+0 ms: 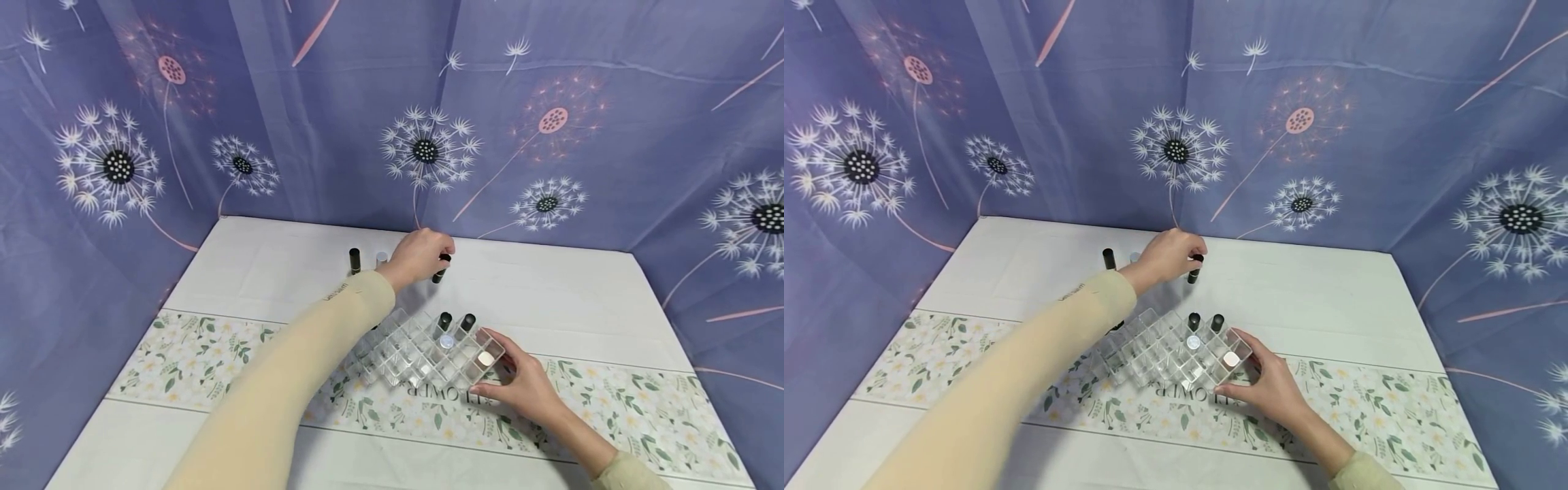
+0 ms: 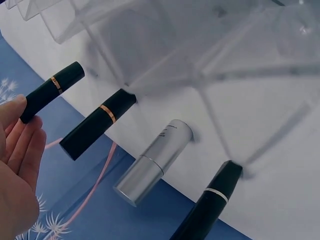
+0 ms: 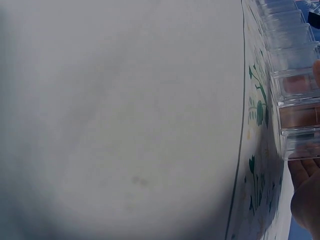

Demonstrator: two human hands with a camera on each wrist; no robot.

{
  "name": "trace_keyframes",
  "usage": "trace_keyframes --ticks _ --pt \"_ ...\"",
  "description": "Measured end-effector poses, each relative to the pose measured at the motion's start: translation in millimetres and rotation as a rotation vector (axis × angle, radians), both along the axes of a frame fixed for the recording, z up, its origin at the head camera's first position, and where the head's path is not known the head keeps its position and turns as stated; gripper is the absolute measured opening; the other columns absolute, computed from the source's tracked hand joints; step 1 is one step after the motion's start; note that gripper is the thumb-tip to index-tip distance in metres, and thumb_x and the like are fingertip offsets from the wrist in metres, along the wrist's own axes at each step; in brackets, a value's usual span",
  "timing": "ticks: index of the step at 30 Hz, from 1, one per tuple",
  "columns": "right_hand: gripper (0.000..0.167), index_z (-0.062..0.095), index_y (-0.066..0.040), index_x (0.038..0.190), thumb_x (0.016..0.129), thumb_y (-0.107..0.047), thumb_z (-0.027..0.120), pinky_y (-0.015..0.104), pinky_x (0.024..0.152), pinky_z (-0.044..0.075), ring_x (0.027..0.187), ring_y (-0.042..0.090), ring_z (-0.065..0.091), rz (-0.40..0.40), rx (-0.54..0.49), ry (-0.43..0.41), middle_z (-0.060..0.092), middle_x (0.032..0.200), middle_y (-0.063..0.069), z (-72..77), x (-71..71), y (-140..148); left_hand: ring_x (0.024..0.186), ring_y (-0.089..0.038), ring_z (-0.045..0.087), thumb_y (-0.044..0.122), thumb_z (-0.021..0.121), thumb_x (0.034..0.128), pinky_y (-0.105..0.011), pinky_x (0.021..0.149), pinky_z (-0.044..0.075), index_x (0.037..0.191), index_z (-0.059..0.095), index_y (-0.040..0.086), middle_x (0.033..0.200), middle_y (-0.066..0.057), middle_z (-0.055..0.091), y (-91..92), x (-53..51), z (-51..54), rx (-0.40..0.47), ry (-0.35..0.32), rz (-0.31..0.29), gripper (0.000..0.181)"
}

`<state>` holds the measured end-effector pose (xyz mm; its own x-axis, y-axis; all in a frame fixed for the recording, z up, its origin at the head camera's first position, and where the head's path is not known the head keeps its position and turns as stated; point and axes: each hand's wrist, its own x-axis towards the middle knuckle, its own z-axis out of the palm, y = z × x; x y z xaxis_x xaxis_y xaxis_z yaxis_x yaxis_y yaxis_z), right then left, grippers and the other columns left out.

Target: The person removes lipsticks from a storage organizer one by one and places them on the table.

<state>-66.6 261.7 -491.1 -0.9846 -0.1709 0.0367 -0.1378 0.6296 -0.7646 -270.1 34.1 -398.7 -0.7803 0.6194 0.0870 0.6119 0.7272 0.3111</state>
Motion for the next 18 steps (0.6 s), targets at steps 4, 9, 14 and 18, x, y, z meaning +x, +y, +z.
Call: trace_keyframes --ticks 4,9,14,18 --pt "0.103 0.05 -0.012 0.159 0.072 -0.03 0.102 0.062 0.109 0.051 0.133 0.048 0.061 0.0 0.001 0.003 0.059 0.151 0.024 -0.2 0.1 0.1 0.109 -0.02 0.073 0.02 0.079 0.1 -0.036 0.093 0.059 0.119 0.079 0.014 0.117 0.0 0.079 2.0 -0.2 -1.7 -0.005 0.014 -0.003 0.02" --pt "0.103 0.05 -0.012 0.158 0.072 -0.03 0.102 0.062 0.109 0.051 0.133 0.048 0.061 0.003 0.003 0.009 0.059 0.15 0.024 -0.8 0.0 0.2 0.107 -0.018 0.074 0.02 0.078 0.1008 -0.035 0.092 0.059 0.12 0.079 0.013 0.116 0.0 0.079 2.6 1.9 -4.5 -0.01 0.007 -0.001 0.02" --pt "0.102 0.05 -0.012 0.158 0.072 -0.029 0.102 0.061 0.109 0.051 0.133 0.048 0.061 0.005 0.004 0.014 0.06 0.15 0.024 -0.9 0.2 0.4 0.109 -0.017 0.074 0.019 0.077 0.1016 -0.033 0.093 0.059 0.123 0.078 0.014 0.12 0.001 0.079 4.1 4.0 -7.5 -0.008 0.014 0.018 0.022" --pt "0.102 0.05 -0.012 0.158 0.072 -0.03 0.102 0.061 0.109 0.051 0.133 0.048 0.061 0.005 0.006 0.014 0.059 0.15 0.024 -1.0 0.2 0.4 0.11 -0.017 0.074 0.018 0.078 0.1008 -0.033 0.096 0.058 0.123 0.078 0.013 0.121 0.001 0.079 5.3 5.2 -9.0 0.0 0.018 0.028 0.023"
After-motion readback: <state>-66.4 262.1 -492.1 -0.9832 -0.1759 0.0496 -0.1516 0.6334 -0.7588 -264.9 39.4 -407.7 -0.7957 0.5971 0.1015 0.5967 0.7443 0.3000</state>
